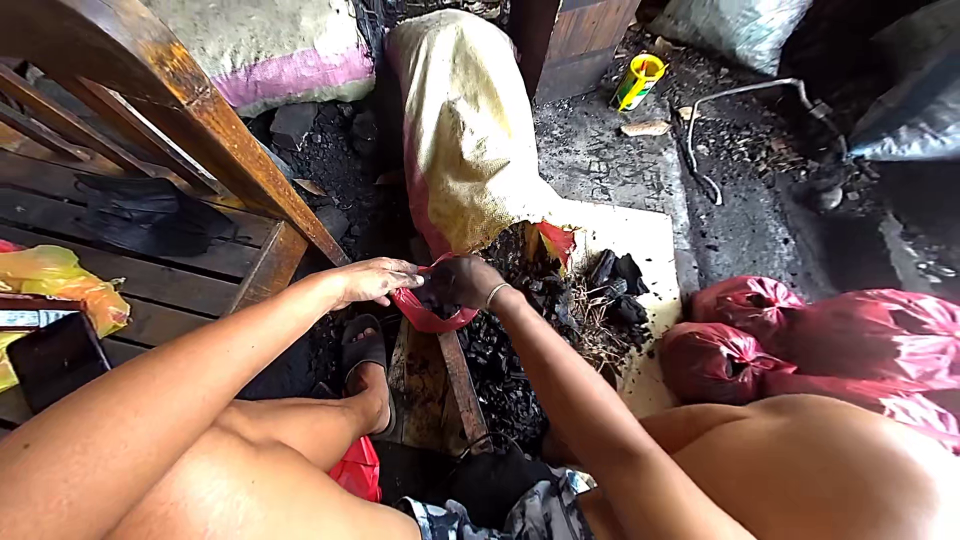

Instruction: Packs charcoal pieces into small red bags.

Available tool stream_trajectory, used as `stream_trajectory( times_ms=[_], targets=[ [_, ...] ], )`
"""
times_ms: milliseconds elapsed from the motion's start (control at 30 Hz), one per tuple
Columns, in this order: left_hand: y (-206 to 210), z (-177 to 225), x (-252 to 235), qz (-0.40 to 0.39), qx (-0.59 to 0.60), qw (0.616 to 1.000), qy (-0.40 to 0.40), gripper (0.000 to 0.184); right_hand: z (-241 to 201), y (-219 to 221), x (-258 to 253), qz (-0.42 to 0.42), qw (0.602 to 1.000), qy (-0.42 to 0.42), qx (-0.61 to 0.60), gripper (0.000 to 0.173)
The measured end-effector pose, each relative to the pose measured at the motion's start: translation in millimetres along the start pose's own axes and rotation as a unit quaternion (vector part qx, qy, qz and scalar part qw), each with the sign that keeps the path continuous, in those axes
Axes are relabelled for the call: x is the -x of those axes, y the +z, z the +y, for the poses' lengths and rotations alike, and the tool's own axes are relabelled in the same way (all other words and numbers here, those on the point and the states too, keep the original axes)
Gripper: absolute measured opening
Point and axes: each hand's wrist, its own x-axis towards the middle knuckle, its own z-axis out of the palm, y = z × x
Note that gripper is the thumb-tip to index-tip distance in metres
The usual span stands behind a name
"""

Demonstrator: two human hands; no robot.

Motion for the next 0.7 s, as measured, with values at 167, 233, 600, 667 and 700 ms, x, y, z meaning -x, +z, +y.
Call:
stream_trajectory(
  times_ms=[167, 233, 600, 667, 700],
  targets=[
    [3, -1, 2, -0.001, -0.004, 1.000, -0.016, 0.048, 7, -32, 7, 0.124, 0.987, -0.015, -0.102, 0.030],
    [2, -8, 0, 0.002, -0.032, 0.999, -0.024, 0.047, 35, -54, 12, 0.186, 0.976, 0.034, -0.108, 0.025],
    [-2, -11, 2, -0.006, -0.058, 0.998, -0.038, 0.047, 126, 54, 35, -0.024, 0.940, 0.327, 0.090, 0.045],
    [-2, -8, 2, -0.007, -0.065, 0.997, -0.033, 0.049, 131, 50, 37, -0.012, 0.947, 0.317, 0.055, 0.041],
    [0, -6, 1, -0.005, -0.074, 0.997, -0.030, 0.049, 132, 41, 39, 0.001, 0.951, 0.309, 0.028, 0.038]
  ],
)
